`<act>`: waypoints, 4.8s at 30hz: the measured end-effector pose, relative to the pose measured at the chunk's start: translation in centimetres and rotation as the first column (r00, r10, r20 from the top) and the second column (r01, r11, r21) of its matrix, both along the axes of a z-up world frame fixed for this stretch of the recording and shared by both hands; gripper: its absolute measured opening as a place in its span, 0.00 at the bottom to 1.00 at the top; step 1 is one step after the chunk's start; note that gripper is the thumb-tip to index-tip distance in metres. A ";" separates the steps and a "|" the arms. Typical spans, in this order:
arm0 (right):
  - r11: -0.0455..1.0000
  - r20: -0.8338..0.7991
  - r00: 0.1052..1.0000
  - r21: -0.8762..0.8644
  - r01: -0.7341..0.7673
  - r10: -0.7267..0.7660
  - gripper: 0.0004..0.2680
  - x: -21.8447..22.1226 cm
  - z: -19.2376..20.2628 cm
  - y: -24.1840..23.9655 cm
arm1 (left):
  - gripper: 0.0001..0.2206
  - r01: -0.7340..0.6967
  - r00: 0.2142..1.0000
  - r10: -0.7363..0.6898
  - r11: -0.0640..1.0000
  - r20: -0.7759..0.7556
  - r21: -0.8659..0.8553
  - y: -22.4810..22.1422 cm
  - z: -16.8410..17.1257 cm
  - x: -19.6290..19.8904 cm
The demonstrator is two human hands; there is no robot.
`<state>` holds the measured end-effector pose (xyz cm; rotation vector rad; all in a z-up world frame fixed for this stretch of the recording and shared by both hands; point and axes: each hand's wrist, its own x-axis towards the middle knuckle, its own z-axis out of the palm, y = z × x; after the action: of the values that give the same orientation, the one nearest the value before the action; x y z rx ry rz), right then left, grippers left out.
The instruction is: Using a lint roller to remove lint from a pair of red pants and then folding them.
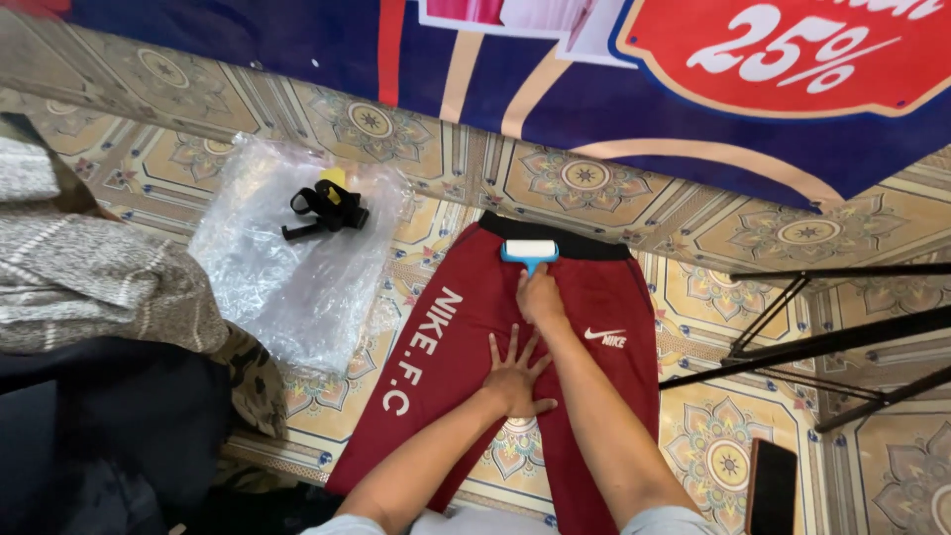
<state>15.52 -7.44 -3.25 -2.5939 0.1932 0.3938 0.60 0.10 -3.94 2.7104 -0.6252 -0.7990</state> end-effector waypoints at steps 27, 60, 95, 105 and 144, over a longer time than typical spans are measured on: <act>0.979 0.019 0.986 0.116 -0.169 0.168 0.21 -3.0 3.8 5.8 | 0.41 -0.349 0.935 0.350 0.937 0.060 -0.023 13.3 -0.7 0.7; 0.853 -0.222 0.864 -0.178 -0.491 0.451 0.20 -12.1 4.1 5.9 | 0.31 -0.566 0.714 0.675 0.713 0.186 -0.413 18.6 -1.0 -5.9; 0.636 -0.288 0.654 -0.165 -0.754 0.700 0.19 -22.8 7.3 8.0 | 0.13 -0.837 0.545 0.808 0.542 -0.224 -0.079 25.8 0.2 -16.2; 0.503 -0.342 0.527 -0.163 -0.849 0.778 0.21 -26.0 4.5 7.5 | 0.08 -0.892 0.447 0.883 0.428 -0.145 -0.145 26.3 -3.5 -17.1; 0.700 -0.128 0.713 -0.139 -0.701 0.689 0.19 -28.5 8.8 7.4 | 0.08 -0.750 0.661 0.743 0.658 -0.106 -0.070 23.7 -2.5 -13.4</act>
<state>-12.93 -0.09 5.55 -2.7437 -0.8115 0.7543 -12.78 23.83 -6.48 2.4577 0.4707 -0.5851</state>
